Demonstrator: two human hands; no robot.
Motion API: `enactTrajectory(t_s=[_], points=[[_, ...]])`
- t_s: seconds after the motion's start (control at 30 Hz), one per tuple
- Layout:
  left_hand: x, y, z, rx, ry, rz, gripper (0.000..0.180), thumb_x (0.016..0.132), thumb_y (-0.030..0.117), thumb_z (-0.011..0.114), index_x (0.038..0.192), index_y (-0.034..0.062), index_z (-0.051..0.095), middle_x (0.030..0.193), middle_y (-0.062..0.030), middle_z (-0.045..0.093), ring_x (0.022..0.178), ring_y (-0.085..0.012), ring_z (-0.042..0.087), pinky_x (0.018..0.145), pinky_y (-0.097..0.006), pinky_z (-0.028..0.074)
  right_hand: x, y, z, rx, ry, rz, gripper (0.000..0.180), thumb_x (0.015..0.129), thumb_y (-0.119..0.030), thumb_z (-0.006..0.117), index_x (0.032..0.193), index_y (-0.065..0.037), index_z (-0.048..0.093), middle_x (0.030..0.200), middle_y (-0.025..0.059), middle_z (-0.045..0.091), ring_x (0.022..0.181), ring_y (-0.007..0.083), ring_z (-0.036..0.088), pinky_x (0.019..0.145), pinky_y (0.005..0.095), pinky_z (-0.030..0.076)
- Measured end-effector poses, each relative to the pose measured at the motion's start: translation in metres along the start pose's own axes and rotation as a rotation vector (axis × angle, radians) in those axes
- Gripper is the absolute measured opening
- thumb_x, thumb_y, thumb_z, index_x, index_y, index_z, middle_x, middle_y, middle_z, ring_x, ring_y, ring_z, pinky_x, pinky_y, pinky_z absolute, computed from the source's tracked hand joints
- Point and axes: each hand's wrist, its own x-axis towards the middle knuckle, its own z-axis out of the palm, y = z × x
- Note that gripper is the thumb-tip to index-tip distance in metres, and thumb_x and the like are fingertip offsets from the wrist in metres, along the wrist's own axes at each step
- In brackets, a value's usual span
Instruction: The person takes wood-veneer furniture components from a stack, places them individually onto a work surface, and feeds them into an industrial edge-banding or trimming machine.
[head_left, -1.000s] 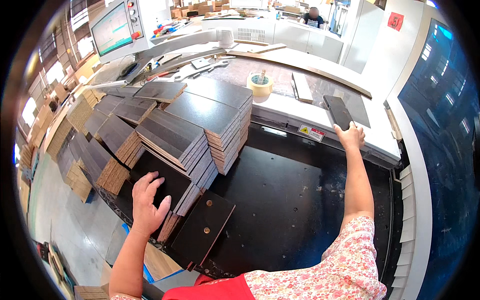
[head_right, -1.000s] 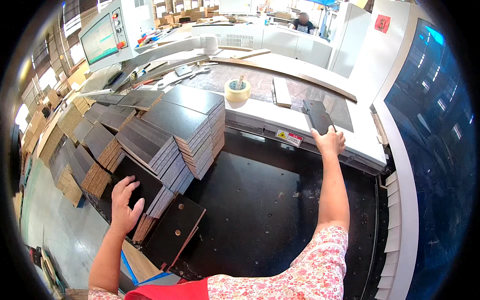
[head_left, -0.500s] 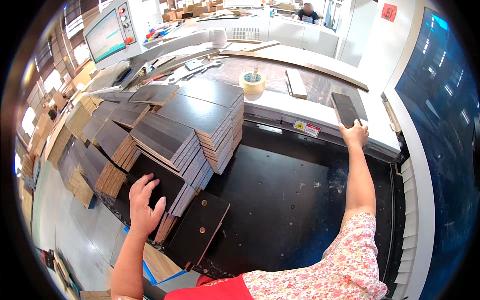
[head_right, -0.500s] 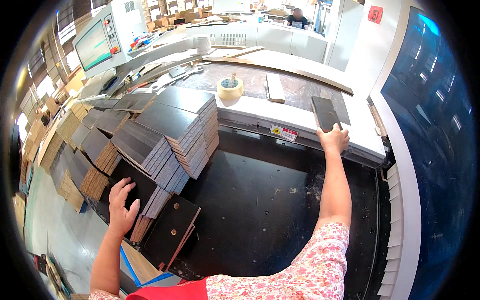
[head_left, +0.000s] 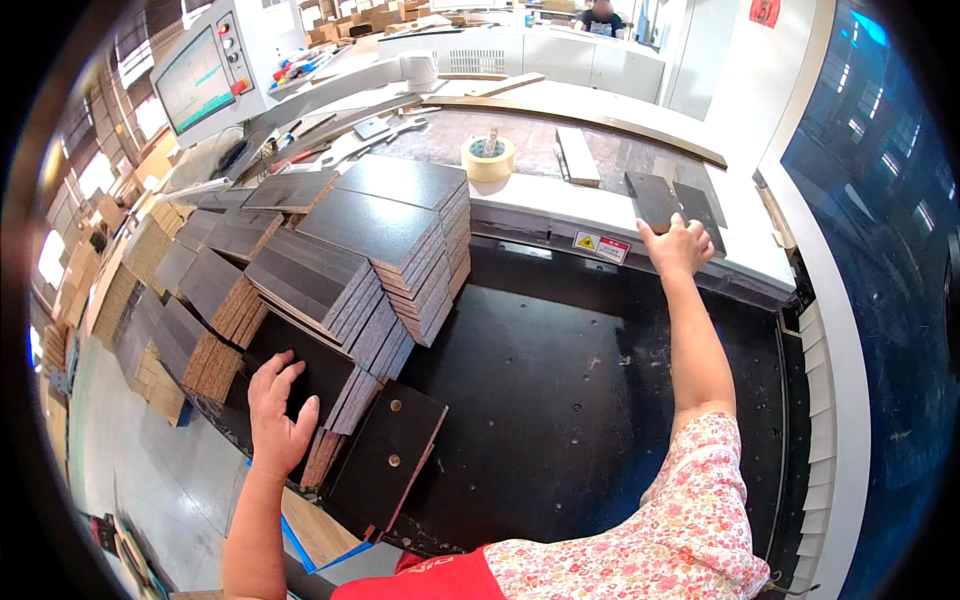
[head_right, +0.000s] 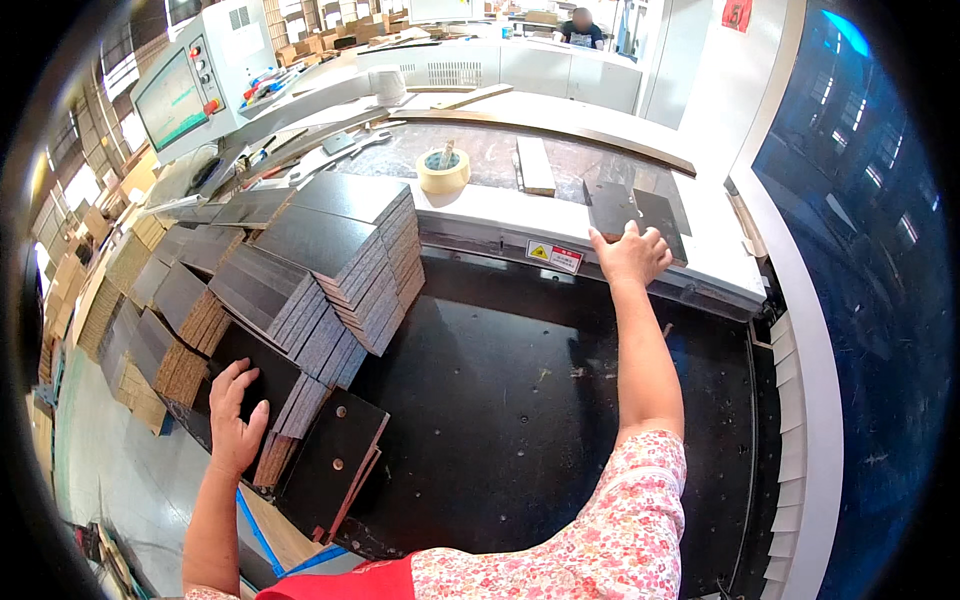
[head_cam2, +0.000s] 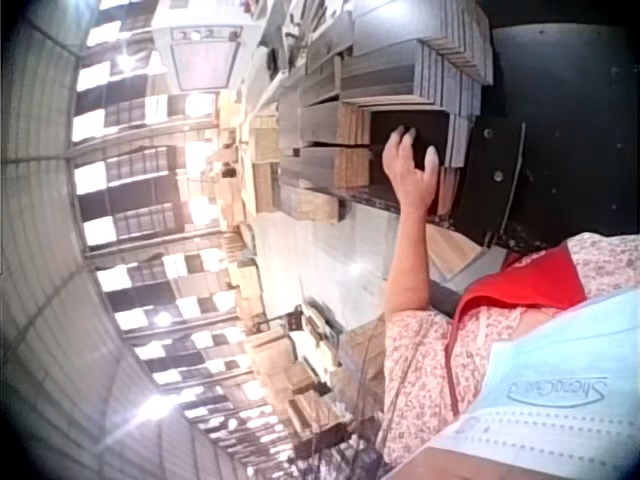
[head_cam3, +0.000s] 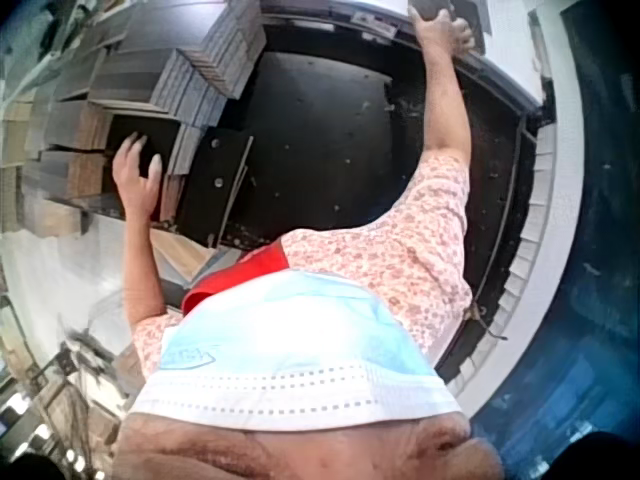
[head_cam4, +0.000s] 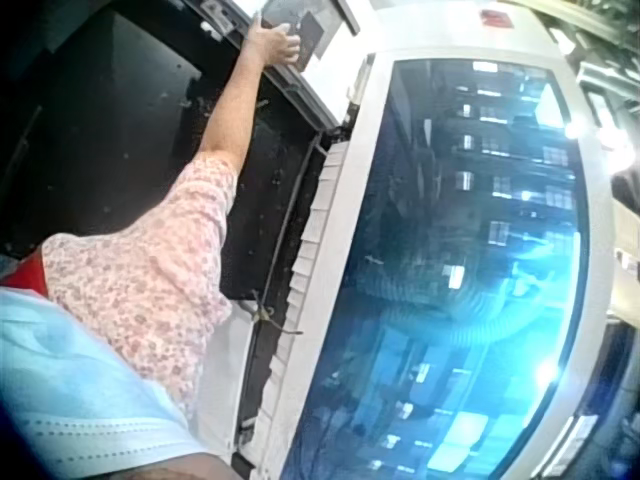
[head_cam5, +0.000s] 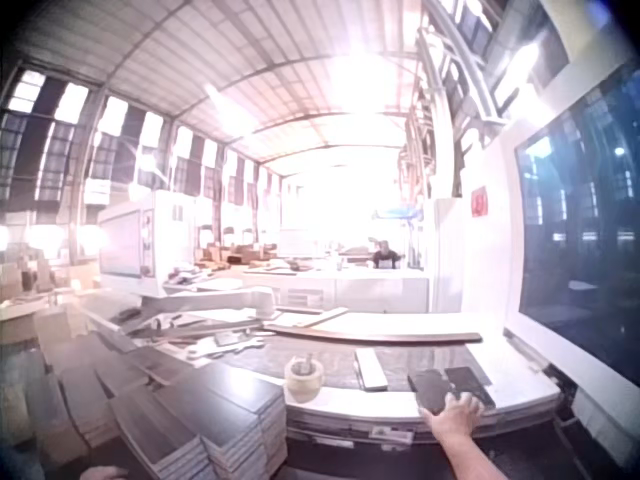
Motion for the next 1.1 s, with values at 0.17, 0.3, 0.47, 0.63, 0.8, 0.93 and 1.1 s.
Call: enactTrajectory(t_s=[0.17, 0.3, 0.47, 0.63, 0.8, 0.93, 1.1], points=[[-0.002, 0.000, -0.001, -0.004, -0.004, -0.014, 0.046, 0.079, 0.023, 0.067, 0.120, 0.0016, 0.064, 0.136, -0.0186, 0.058, 0.128, -0.0382, 0.051, 0.111, -0.047, 0.037, -0.003, -0.001, 0.008, -0.080, -0.042, -0.096, 0.085, 0.077, -0.076, 0.066, 0.133, -0.013, 0.066, 0.152, 0.0188, 0.040, 0.147, 0.0360, 0.030, 0.116, 0.0556, 0.024], [0.000, 0.001, -0.001, -0.008, -0.005, -0.018, 0.046, 0.079, 0.023, 0.067, 0.120, 0.0018, 0.064, 0.136, -0.0184, 0.058, 0.128, -0.0384, 0.051, 0.112, -0.047, 0.036, 0.031, 0.045, 0.019, 0.049, 0.140, -0.060, 0.072, 0.086, -0.070, 0.061, 0.131, -0.014, 0.068, 0.151, 0.0212, 0.045, 0.143, 0.0391, 0.037, 0.114, 0.0582, 0.030], [-0.003, 0.000, -0.002, 0.010, -0.017, -0.039, 0.046, 0.079, 0.021, 0.067, 0.121, 0.0023, 0.064, 0.137, -0.0182, 0.057, 0.130, -0.0387, 0.050, 0.113, -0.047, 0.035, 0.044, 0.076, 0.014, 0.052, -0.145, 0.125, 0.055, 0.091, -0.059, 0.059, 0.127, -0.019, 0.071, 0.147, 0.0130, 0.051, 0.138, 0.0371, 0.044, 0.110, 0.0541, 0.039], [0.000, 0.001, -0.002, 0.018, -0.015, -0.018, 0.046, 0.080, 0.021, 0.067, 0.122, 0.0024, 0.064, 0.137, -0.0179, 0.057, 0.129, -0.0383, 0.051, 0.112, -0.046, 0.036, 0.055, 0.098, 0.021, -0.008, -0.085, 0.051, 0.054, 0.092, -0.058, 0.060, 0.126, -0.017, 0.072, 0.149, 0.0091, 0.050, 0.138, 0.0342, 0.046, 0.109, 0.0530, 0.042], [0.001, 0.001, -0.001, -0.002, -0.015, -0.011, 0.046, 0.080, 0.021, 0.067, 0.122, 0.0020, 0.064, 0.137, -0.0178, 0.057, 0.128, -0.0378, 0.051, 0.111, -0.046, 0.037, 0.044, 0.111, 0.034, 0.014, 0.005, -0.142, 0.057, 0.092, -0.060, 0.061, 0.125, -0.014, 0.072, 0.152, 0.0152, 0.048, 0.139, 0.0360, 0.044, 0.112, 0.0523, 0.039], [-0.002, 0.002, -0.003, -0.004, -0.012, -0.026, 0.046, 0.080, 0.021, 0.067, 0.122, 0.0016, 0.064, 0.136, -0.0183, 0.057, 0.128, -0.0378, 0.051, 0.112, -0.046, 0.036, 0.041, 0.100, 0.013, 0.009, -0.123, -0.020, 0.065, 0.088, -0.063, 0.062, 0.129, -0.013, 0.070, 0.149, 0.0192, 0.050, 0.135, 0.0380, 0.048, 0.111, 0.0501, 0.041], [-0.002, 0.001, -0.002, -0.002, -0.009, -0.025, 0.046, 0.080, 0.022, 0.067, 0.121, 0.0015, 0.064, 0.137, -0.0184, 0.057, 0.129, -0.0380, 0.050, 0.112, -0.047, 0.035, 0.044, 0.090, -0.005, -0.020, -0.067, 0.130, 0.077, 0.079, -0.068, 0.066, 0.130, -0.010, 0.069, 0.136, 0.0188, 0.062, 0.127, 0.0402, 0.055, 0.107, 0.0490, 0.045]])
